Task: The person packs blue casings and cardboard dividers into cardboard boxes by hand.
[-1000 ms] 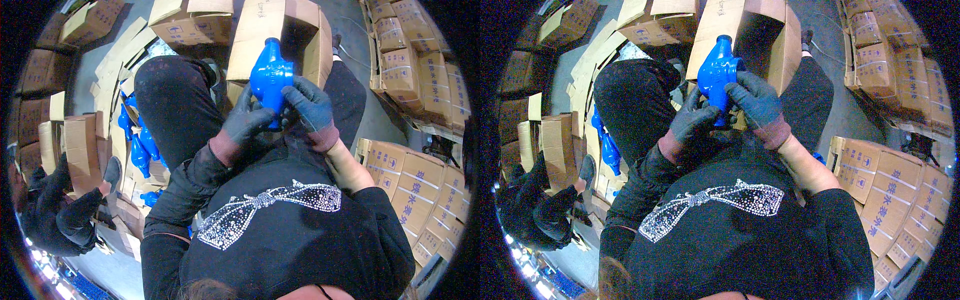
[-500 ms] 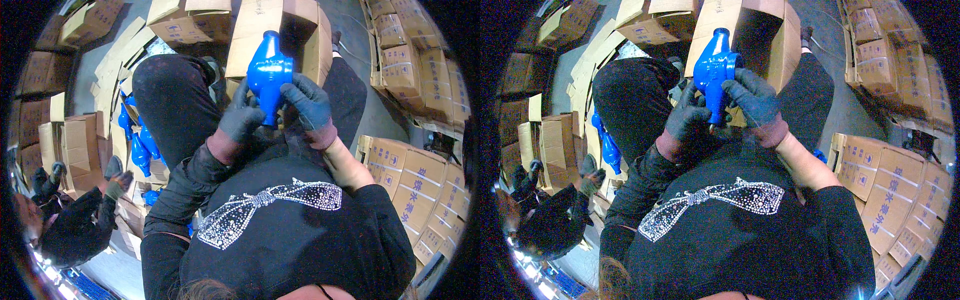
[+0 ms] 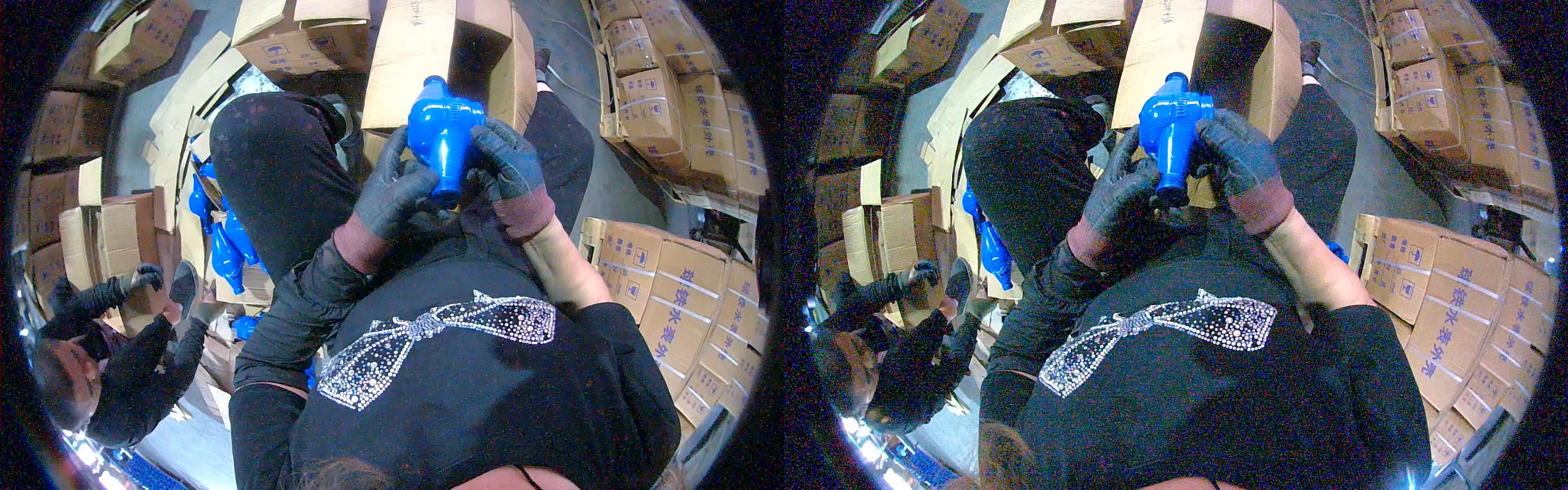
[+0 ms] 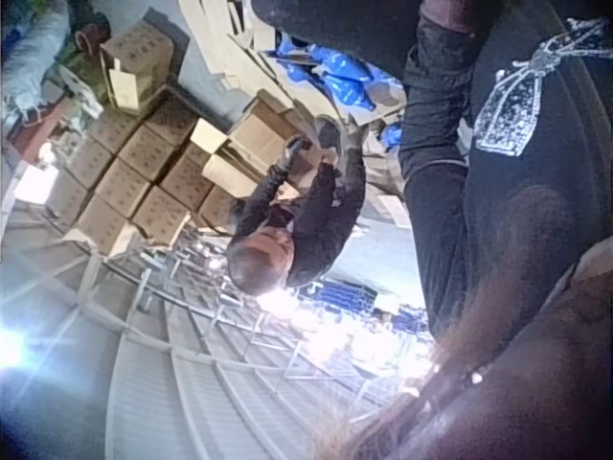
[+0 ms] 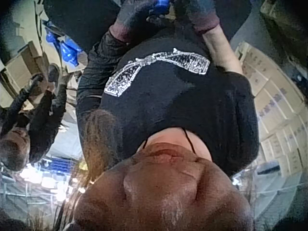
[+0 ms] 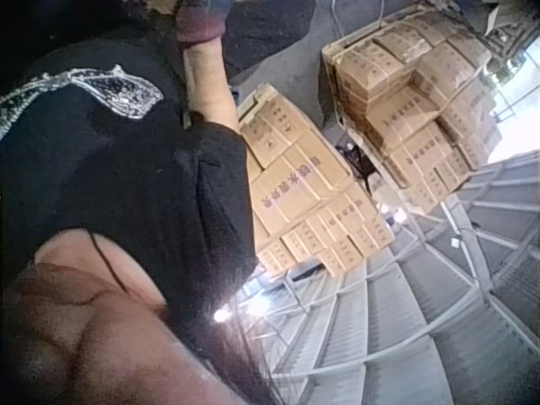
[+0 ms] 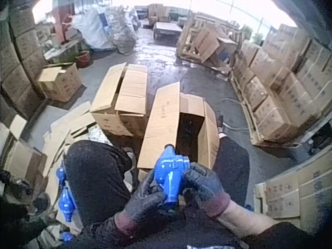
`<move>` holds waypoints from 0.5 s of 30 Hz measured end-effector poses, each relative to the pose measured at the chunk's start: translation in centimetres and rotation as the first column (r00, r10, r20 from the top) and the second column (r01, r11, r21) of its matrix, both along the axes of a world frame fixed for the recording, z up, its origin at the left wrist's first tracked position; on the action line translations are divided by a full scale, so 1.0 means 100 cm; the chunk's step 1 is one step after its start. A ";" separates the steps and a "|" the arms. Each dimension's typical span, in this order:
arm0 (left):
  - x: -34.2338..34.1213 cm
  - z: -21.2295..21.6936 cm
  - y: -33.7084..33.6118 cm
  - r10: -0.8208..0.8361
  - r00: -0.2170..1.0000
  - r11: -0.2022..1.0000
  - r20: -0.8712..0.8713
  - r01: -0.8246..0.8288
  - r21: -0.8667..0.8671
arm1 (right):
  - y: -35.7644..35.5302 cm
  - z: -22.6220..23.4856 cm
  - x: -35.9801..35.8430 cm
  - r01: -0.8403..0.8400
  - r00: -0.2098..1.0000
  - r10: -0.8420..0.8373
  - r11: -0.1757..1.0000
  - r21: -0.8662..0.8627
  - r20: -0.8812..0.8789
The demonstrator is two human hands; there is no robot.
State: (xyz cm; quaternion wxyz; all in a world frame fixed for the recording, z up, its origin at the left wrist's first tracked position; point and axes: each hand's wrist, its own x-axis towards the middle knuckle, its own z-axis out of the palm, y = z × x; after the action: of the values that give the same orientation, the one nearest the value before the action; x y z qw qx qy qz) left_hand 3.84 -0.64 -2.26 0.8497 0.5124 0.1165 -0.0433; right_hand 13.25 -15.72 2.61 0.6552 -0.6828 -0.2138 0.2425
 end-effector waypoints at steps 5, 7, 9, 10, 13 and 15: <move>0.005 0.014 -0.005 0.007 0.961 0.886 -0.277 -0.134 -0.443 | -0.012 0.001 0.003 0.083 0.996 -0.084 0.996 0.035 0.032; 0.004 0.010 -0.006 -0.040 0.994 0.980 -0.100 0.019 -0.198 | -0.032 0.003 0.018 0.131 0.983 -0.116 0.987 0.098 -0.145; 0.001 0.009 -0.002 -0.082 0.997 0.996 0.007 0.082 -0.034 | -0.064 -0.001 0.039 0.207 0.926 -0.115 0.952 0.227 -0.360; 0.001 0.006 -0.003 -0.084 0.994 0.988 -0.074 0.073 -0.138 | -0.087 0.003 0.043 0.117 0.958 -0.107 0.993 -0.022 0.266; -0.004 0.018 -0.009 -0.106 0.991 0.970 0.087 0.084 0.230 | -0.163 0.019 0.078 0.400 0.911 -0.381 0.909 0.119 -0.157; 0.004 0.020 -0.011 -0.053 0.986 0.974 -0.159 0.016 -0.224 | -0.218 0.030 0.085 0.479 0.874 -0.476 0.815 0.327 -0.094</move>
State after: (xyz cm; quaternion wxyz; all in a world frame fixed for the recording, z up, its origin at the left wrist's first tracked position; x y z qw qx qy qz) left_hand 4.21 -1.76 -0.22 0.8883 0.4108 0.1717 -0.1129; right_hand 21.78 -37.53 5.61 0.8036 -0.5900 -0.0719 0.0323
